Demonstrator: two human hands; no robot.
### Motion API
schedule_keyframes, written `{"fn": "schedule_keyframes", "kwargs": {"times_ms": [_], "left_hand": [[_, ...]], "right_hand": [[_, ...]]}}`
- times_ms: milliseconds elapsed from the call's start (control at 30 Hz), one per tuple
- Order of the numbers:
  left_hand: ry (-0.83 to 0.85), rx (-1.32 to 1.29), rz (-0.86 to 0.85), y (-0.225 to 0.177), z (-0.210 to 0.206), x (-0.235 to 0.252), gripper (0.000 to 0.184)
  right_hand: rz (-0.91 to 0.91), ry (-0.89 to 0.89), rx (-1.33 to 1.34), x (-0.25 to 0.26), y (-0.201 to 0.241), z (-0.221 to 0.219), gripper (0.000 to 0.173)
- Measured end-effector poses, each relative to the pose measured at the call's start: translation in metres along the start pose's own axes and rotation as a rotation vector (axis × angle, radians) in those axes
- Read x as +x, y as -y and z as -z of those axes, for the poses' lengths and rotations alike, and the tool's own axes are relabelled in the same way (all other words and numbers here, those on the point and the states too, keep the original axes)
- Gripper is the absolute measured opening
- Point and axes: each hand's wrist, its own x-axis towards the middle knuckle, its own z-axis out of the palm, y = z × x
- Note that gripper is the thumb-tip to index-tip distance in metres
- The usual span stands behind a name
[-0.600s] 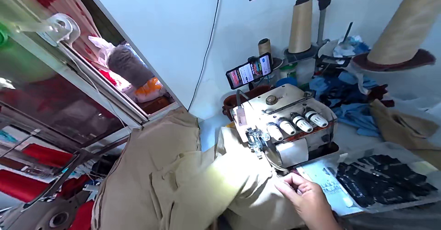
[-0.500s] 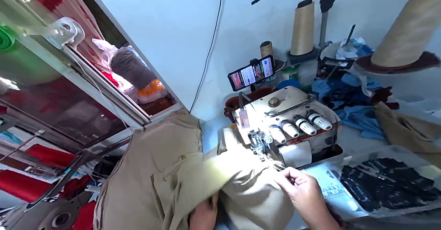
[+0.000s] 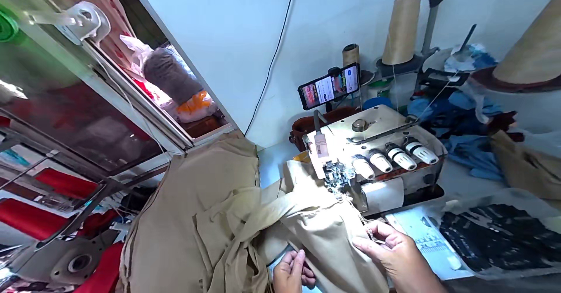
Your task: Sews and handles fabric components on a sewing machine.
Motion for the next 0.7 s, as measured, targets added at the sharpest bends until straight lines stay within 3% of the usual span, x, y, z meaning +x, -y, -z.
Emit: {"fn": "schedule_keyframes", "kwargs": {"times_ms": [133, 233, 300, 400, 433, 500, 533, 600, 700], "left_hand": [[-0.006, -0.208, -0.177, -0.006, 0.008, -0.009, 0.027], [-0.090, -0.609, -0.165, -0.016, 0.027, -0.023, 0.031], [-0.120, -0.701, -0.143, -0.014, 0.036, -0.024, 0.033], [-0.205, -0.456, -0.017, -0.011, 0.028, -0.026, 0.034], [-0.196, -0.367, -0.004, -0.010, 0.023, -0.029, 0.036], [-0.115, -0.141, -0.028, -0.002, 0.020, -0.032, 0.036], [-0.102, 0.019, -0.071, 0.004, 0.020, -0.031, 0.035], [-0.144, 0.350, -0.187, 0.007, 0.017, -0.028, 0.038], [-0.167, 0.483, -0.221, 0.001, 0.013, -0.021, 0.045]], "right_hand": [[-0.038, 0.011, 0.077, -0.006, 0.002, 0.004, 0.021], [-0.074, 0.015, 0.146, -0.007, 0.005, 0.005, 0.022], [-0.122, 0.047, 0.203, -0.005, 0.005, 0.004, 0.022], [-0.208, 0.127, 0.283, -0.002, 0.003, 0.004, 0.017], [-0.245, 0.149, 0.285, 0.000, 0.004, 0.003, 0.012], [-0.270, 0.195, 0.212, 0.003, 0.004, 0.004, 0.018], [-0.220, 0.203, 0.119, 0.004, 0.001, 0.005, 0.022], [0.050, 0.117, -0.169, 0.006, -0.011, 0.004, 0.025], [0.358, -0.072, -0.358, 0.007, -0.008, 0.000, 0.023]]}}
